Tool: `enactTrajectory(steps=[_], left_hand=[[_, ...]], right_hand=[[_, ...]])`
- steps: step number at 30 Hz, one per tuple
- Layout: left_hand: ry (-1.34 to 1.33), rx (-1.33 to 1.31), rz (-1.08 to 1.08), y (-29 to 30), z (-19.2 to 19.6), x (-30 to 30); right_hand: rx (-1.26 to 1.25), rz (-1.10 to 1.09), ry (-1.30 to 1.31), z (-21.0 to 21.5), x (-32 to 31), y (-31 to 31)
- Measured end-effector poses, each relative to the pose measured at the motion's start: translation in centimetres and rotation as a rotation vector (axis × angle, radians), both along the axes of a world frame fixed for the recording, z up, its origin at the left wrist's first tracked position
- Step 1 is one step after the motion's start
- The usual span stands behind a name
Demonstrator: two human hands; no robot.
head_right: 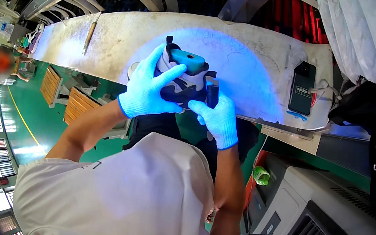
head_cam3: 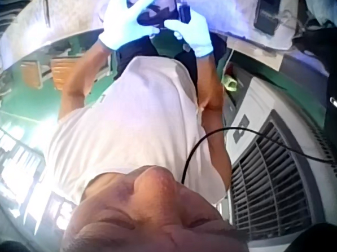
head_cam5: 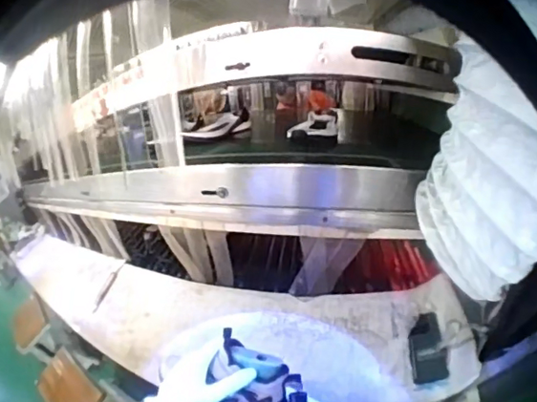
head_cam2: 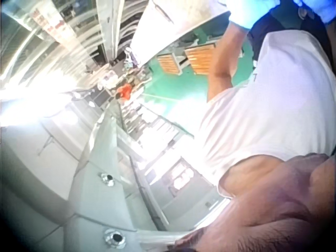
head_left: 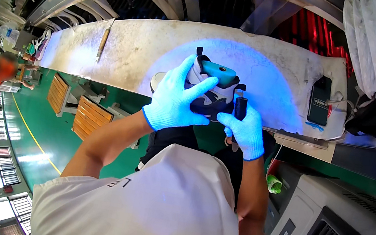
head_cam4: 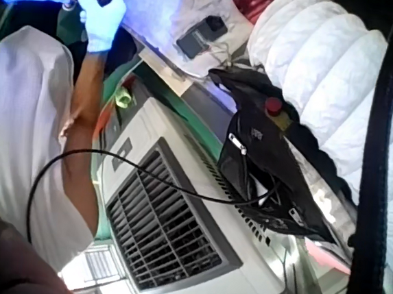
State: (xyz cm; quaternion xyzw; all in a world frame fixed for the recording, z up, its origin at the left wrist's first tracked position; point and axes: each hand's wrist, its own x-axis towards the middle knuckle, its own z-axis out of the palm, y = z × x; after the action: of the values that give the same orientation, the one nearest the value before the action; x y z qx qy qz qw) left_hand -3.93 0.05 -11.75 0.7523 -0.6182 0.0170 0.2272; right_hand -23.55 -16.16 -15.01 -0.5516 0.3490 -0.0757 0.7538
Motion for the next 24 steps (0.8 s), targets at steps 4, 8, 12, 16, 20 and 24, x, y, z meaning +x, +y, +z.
enactTrajectory(steps=[4, 8, 12, 16, 20, 24], left_hand=[[-0.041, -0.019, -0.024, -0.2, 0.3, 0.1], [-0.010, -0.039, -0.027, -0.1, 0.2, 0.1], [-0.027, -0.034, -0.018, -0.1, 0.1, 0.1], [-0.030, -0.041, -0.030, -0.1, -0.1, 0.6], [-0.005, -0.060, -0.040, -0.1, -0.2, 0.5], [0.044, -0.133, -0.096, -0.4, 0.0, 0.6]], right_hand=[[0.018, -0.006, 0.068, 0.0, 0.5, -0.1], [0.112, -0.284, -0.073, -1.6, 0.0, 0.4], [0.530, -0.799, -0.380, -3.4, 2.2, -0.8], [0.594, -0.734, -0.419, -4.2, 5.2, -0.4], [0.551, -0.728, -0.196, -3.9, 5.4, -0.3], [0.208, -0.537, -0.053, -3.6, 4.9, 0.3]])
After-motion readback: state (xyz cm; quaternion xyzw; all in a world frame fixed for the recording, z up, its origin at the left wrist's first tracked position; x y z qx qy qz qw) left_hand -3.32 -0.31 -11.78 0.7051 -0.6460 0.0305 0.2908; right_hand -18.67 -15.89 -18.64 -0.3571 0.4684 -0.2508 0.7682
